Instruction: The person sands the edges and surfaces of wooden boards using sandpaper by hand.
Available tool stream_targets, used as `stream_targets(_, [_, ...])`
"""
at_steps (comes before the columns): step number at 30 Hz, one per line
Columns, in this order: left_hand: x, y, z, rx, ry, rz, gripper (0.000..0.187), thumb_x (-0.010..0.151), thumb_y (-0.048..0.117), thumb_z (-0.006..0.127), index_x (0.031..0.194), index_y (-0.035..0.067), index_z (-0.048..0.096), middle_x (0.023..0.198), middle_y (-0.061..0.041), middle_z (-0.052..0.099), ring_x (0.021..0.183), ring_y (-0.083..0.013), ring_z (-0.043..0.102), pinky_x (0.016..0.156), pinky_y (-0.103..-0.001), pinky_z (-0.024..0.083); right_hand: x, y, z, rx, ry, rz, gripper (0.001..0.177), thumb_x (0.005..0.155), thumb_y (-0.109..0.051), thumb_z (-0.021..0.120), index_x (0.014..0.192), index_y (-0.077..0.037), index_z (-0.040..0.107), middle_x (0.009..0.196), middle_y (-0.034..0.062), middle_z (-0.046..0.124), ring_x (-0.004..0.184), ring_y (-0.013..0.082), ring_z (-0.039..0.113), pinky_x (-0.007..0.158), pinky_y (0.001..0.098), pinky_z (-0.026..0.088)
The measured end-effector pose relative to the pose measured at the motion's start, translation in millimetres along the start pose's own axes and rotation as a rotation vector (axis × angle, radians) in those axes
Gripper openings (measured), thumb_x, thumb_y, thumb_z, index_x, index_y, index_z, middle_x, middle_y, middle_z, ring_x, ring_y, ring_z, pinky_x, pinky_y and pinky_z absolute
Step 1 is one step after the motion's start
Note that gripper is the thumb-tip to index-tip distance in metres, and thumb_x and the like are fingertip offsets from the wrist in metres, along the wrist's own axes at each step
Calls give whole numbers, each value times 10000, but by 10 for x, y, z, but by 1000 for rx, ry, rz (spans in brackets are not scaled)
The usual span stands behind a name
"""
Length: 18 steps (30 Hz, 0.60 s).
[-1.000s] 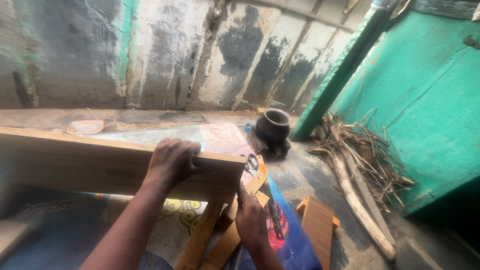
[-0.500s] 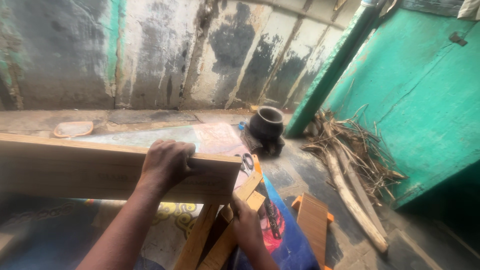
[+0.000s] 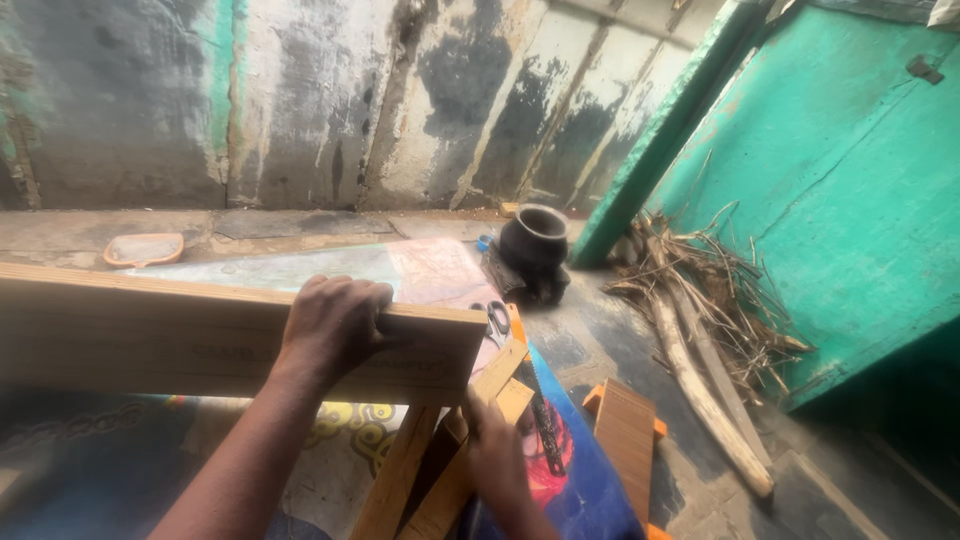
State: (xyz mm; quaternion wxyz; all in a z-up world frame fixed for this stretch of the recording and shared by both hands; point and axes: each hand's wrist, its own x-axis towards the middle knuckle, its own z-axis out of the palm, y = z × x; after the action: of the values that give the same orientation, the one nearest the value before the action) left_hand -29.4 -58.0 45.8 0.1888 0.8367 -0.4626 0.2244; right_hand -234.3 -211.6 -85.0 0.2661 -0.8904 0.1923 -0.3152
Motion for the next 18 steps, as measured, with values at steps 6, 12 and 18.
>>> stream_targets(6, [-83, 16, 7, 10, 6, -21, 434, 741, 580, 802, 702, 185, 626, 624, -25, 671, 560, -179, 656, 717, -396, 540, 483, -348, -241, 92, 70, 253, 345, 1039, -106, 516, 1360, -101, 644, 1147, 112, 781, 760, 296, 788, 653, 397, 594])
stream_targets(12, [-11, 26, -80, -43, 8, 9, 529, 680, 658, 805, 664, 158, 633, 614, -52, 673, 593, -207, 666, 715, -413, 541, 53, 39, 58, 146, 83, -187, 517, 916, 115, 488, 1418, 32, 581, 1250, 277, 725, 1160, 296, 727, 964, 346, 581])
stream_targets(18, [6, 8, 1, 1, -34, -15, 551, 744, 685, 784, 697, 155, 639, 644, -59, 681, 591, -206, 671, 723, -409, 546, 396, -108, -196, 106, -64, 252, 470, 995, -66, 483, 1452, -121, 577, 1265, 141, 711, 1024, 189, 782, 793, 244, 610])
